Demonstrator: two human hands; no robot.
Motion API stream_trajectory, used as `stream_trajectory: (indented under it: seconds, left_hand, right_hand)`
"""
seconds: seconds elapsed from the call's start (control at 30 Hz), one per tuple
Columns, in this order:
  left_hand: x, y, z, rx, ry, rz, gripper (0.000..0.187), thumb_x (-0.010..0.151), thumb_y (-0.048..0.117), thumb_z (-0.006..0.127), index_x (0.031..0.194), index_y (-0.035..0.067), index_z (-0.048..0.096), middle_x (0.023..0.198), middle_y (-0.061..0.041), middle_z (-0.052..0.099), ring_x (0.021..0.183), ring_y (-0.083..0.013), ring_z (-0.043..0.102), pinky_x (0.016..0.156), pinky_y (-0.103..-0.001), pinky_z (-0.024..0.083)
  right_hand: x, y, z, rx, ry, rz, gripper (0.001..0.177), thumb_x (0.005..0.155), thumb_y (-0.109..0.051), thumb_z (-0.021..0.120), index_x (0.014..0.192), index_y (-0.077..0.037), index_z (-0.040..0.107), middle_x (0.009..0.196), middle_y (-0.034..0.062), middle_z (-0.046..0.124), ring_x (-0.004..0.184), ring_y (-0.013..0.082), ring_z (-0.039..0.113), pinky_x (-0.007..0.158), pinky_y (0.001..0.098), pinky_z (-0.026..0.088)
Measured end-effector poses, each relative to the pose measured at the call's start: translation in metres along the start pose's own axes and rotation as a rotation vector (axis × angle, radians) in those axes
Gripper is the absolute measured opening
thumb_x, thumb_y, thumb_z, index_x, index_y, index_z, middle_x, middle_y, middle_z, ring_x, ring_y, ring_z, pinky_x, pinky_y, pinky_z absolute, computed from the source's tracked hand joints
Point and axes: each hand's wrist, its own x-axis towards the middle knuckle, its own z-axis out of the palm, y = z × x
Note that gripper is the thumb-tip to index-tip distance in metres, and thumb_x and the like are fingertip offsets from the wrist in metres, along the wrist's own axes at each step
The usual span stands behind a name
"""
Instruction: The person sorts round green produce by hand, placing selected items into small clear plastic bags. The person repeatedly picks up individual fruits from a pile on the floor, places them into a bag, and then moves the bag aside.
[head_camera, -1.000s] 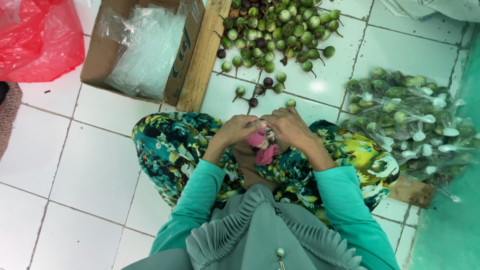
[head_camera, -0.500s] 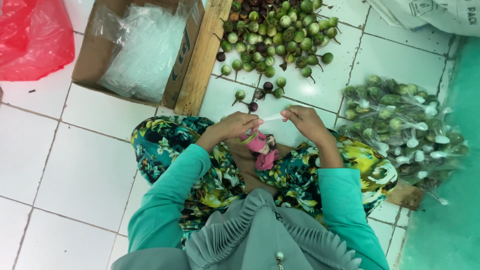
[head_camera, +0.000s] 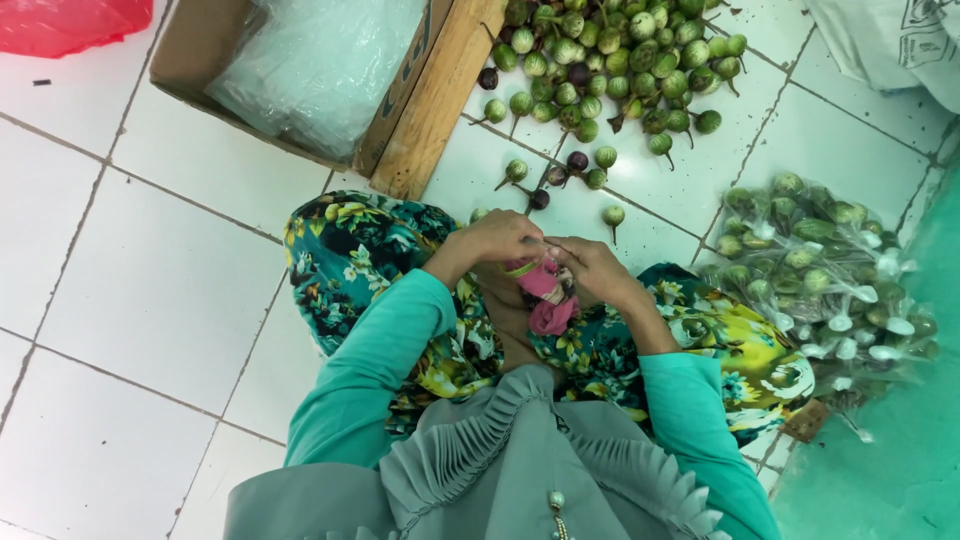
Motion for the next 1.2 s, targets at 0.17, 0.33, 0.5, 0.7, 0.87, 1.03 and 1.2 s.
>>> stream_trajectory:
  seconds: [0.17,0.33,0.5,0.7,0.87,1.03,1.2]
  left_hand:
    - [-0.003,0.008,-0.013,-0.205,-0.035,-0.098,0.05,0.09,0.06,0.048,0.068,0.021,0.071,0.076,-0.011,0.071,0.084,-0.0328,0.069,0.084,-0.046,0.053]
    - [0.0,0.007,-0.014,-0.362,-0.018,-0.01,0.055,0.1,0.055,0.041,0.083,0.014,0.072,0.06,-0.005,0.066,0.072,-0.0259,0.064,0.076,-0.041,0.052]
    - [-0.001,0.014,-0.003,-0.485,-0.05,0.148,0.032,0.098,0.014,0.053,0.129,0.014,0.057,0.064,-0.002,0.071,0.061,-0.019,0.062,0.061,-0.031,0.045]
    - [-0.014,0.03,-0.001,-0.608,0.116,0.212,0.054,0.102,0.012,0.052,0.154,0.014,0.041,0.076,-0.01,0.075,0.073,-0.0202,0.064,0.07,-0.031,0.048]
    - [0.0,0.025,0.016,-0.669,0.221,0.128,0.044,0.106,0.015,0.045,0.15,0.016,0.047,0.099,-0.016,0.075,0.094,-0.0264,0.073,0.087,-0.04,0.055]
    - [0.019,-0.003,0.038,-0.602,0.356,-0.035,0.041,0.104,0.014,0.041,0.139,0.019,0.062,0.127,-0.017,0.068,0.123,-0.0331,0.065,0.107,-0.046,0.048]
    - [0.029,-0.01,0.044,-0.527,0.602,-0.201,0.022,0.085,0.021,0.072,0.105,0.015,0.078,0.087,-0.01,0.074,0.087,-0.0263,0.076,0.075,-0.037,0.061]
  right_hand:
    - [-0.005,-0.008,-0.024,0.152,-0.111,0.263,0.04,0.111,-0.033,0.05,0.124,-0.005,0.075,0.111,0.0275,0.072,0.112,0.0388,0.064,0.092,0.0559,0.05]
    - [-0.008,0.004,-0.036,0.224,-0.123,0.288,0.044,0.112,-0.04,0.049,0.11,-0.005,0.075,0.079,0.0084,0.058,0.082,0.0178,0.052,0.073,0.0387,0.048]
    - [0.003,0.016,-0.023,0.403,0.058,0.19,0.036,0.115,-0.032,0.045,0.104,-0.005,0.067,0.075,-0.0055,0.04,0.068,0.0062,0.035,0.062,0.0247,0.035]
    - [0.019,0.057,0.013,0.4,0.289,0.168,0.031,0.111,-0.031,0.06,0.101,-0.002,0.065,0.064,0.0019,0.05,0.054,0.007,0.049,0.05,0.0234,0.038]
    - [0.023,0.03,0.019,0.425,0.407,0.14,0.023,0.111,-0.022,0.058,0.108,0.0,0.063,0.058,0.003,0.046,0.047,0.0076,0.048,0.044,0.022,0.036]
    - [0.021,0.026,0.03,0.377,0.419,0.178,0.027,0.112,-0.02,0.054,0.106,-0.003,0.074,0.058,0.0039,0.051,0.05,0.0079,0.049,0.042,0.0238,0.038]
    - [0.02,0.02,0.037,0.299,0.448,0.074,0.029,0.1,-0.017,0.075,0.122,0.0,0.074,0.075,0.0177,0.064,0.062,0.0183,0.065,0.053,0.0345,0.052]
